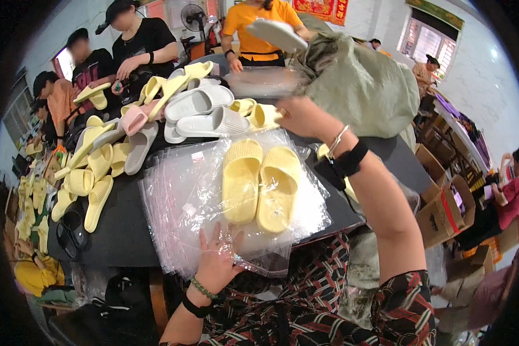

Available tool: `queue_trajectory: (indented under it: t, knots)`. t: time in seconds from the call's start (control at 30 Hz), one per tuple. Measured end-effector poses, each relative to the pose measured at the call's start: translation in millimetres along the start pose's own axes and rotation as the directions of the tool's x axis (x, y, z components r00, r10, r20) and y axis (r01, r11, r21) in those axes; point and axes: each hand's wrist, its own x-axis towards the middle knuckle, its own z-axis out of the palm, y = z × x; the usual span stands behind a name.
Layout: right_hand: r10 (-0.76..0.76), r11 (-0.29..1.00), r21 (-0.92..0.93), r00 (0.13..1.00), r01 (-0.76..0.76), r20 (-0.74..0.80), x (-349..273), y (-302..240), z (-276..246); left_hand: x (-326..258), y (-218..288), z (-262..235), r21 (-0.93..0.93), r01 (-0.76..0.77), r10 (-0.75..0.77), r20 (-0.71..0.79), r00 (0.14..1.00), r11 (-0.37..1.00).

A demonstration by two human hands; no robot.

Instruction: The recorder is bagging pairs of yellow and white slippers and placing them into a large green woven sack.

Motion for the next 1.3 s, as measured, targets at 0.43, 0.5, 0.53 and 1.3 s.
queue_trajectory:
  t: [0.43,0.5,0.53,1.3]
  knots:
    - [0.403,0.907,0.004,0.871,-0.42,0.28,-66,103,107,-22,-2,-56,-0.945,0.267,-0.115,0.291,0.95,-0.188]
    - [0.353,0.929,0.029,0.906,-0.37,0.232,-67,102,107,-7,5,-53,-0.721,0.527,-0.06,0.613,0.788,-0.45]
    - [0.402,0.896,0.09,0.881,-0.434,0.252,-70,104,103,4,11,-50,-0.72,0.574,-0.102,0.653,0.751,-0.39]
    - [0.492,0.584,0.613,0.833,-0.531,0.253,-191,-20,74,45,-162,-41,-0.869,0.447,-0.458,0.492,0.74,-0.213]
